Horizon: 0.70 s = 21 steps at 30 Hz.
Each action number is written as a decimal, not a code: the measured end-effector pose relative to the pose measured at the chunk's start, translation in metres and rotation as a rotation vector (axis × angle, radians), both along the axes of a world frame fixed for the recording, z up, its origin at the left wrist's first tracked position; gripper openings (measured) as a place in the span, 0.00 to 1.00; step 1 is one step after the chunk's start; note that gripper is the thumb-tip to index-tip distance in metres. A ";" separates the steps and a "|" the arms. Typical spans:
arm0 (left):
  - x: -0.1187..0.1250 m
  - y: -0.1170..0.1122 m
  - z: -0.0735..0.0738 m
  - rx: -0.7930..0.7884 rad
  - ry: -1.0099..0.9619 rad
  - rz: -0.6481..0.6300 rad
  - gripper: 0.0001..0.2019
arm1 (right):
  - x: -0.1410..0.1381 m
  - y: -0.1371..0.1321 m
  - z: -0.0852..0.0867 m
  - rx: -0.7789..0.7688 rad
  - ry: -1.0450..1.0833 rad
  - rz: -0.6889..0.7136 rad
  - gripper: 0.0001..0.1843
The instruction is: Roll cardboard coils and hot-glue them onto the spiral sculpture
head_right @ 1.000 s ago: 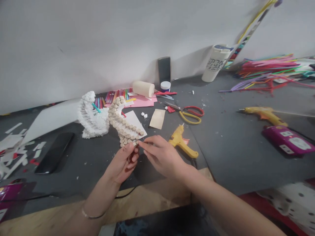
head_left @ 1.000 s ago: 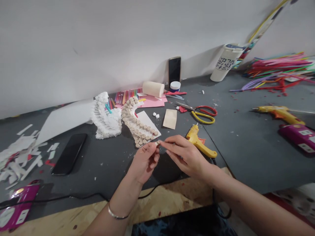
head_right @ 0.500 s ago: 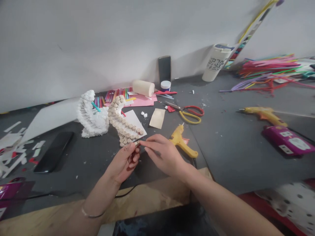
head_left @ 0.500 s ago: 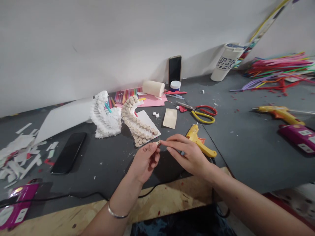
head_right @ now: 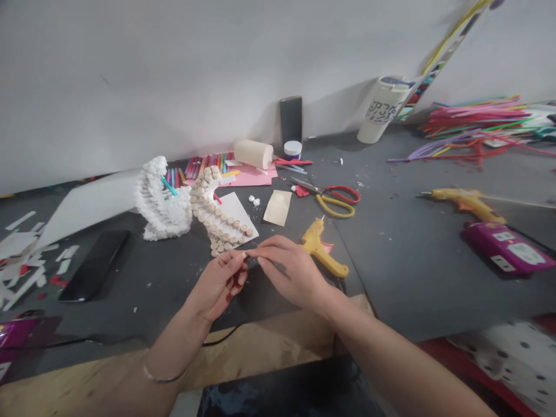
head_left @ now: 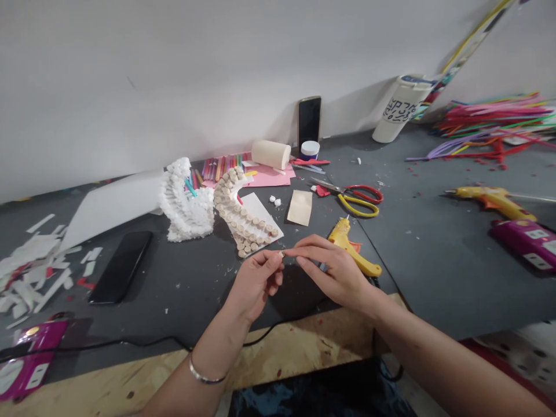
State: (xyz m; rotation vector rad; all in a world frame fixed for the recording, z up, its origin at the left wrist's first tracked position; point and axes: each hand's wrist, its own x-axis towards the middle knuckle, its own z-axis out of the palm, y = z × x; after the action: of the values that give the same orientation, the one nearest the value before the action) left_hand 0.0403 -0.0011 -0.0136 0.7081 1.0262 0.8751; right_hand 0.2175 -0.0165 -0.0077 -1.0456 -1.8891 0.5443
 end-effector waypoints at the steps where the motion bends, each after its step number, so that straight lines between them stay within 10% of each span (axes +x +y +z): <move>1: 0.000 0.001 0.000 0.023 0.024 -0.005 0.22 | 0.000 0.000 0.000 -0.012 0.006 0.004 0.14; 14: -0.082 -0.006 0.051 0.359 1.072 -0.629 0.08 | 0.008 -0.004 -0.008 -0.184 0.014 -0.055 0.14; 21: -0.092 -0.005 0.040 0.575 1.320 -0.741 0.06 | 0.010 -0.005 -0.010 -0.148 -0.010 -0.045 0.14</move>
State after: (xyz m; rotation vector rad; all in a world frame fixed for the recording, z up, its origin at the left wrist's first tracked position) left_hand -0.0516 -0.0058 0.0262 2.1396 1.4512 -0.0972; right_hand 0.2270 -0.0220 -0.0175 -1.1859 -1.8512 0.6620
